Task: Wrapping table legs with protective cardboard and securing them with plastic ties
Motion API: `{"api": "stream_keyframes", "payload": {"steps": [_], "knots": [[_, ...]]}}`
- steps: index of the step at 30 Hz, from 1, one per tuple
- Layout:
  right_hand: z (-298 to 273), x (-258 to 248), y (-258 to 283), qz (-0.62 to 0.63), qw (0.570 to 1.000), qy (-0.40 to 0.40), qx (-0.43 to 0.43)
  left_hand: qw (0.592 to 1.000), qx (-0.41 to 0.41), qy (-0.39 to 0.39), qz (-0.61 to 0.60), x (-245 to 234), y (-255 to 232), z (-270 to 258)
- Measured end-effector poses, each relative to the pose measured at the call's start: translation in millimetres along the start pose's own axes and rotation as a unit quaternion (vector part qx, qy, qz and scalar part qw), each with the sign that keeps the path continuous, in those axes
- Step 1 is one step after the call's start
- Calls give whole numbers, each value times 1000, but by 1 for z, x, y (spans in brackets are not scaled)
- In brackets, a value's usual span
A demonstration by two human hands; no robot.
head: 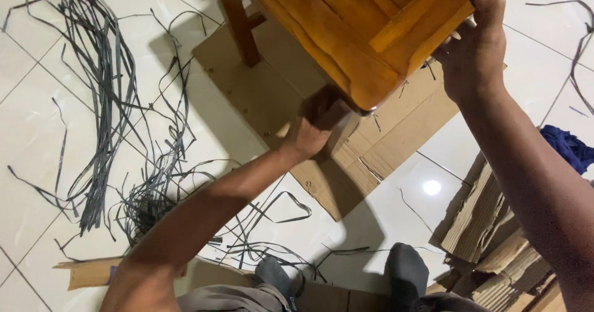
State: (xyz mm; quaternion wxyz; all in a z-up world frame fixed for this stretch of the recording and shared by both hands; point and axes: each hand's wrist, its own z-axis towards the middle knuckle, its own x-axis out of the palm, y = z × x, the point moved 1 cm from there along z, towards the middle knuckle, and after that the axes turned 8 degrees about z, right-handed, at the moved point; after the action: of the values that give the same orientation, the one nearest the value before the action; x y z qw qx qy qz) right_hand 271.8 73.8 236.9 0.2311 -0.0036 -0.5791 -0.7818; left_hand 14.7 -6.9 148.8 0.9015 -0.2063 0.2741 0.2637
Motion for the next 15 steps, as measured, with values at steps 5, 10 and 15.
{"api": "stream_keyframes", "payload": {"steps": [5, 10, 15], "knots": [[-10, -4, 16, -27, 999, -30, 31, 996, -62, 41, 54, 30, -20, -34], [-29, -18, 27, -90, 994, -12, 55, 999, -14, 26, -32, -6, -60, 10], [-76, -76, 16, -161, 949, -184, 199, 928, -254, 100, -254, 13, -68, -24]]}}
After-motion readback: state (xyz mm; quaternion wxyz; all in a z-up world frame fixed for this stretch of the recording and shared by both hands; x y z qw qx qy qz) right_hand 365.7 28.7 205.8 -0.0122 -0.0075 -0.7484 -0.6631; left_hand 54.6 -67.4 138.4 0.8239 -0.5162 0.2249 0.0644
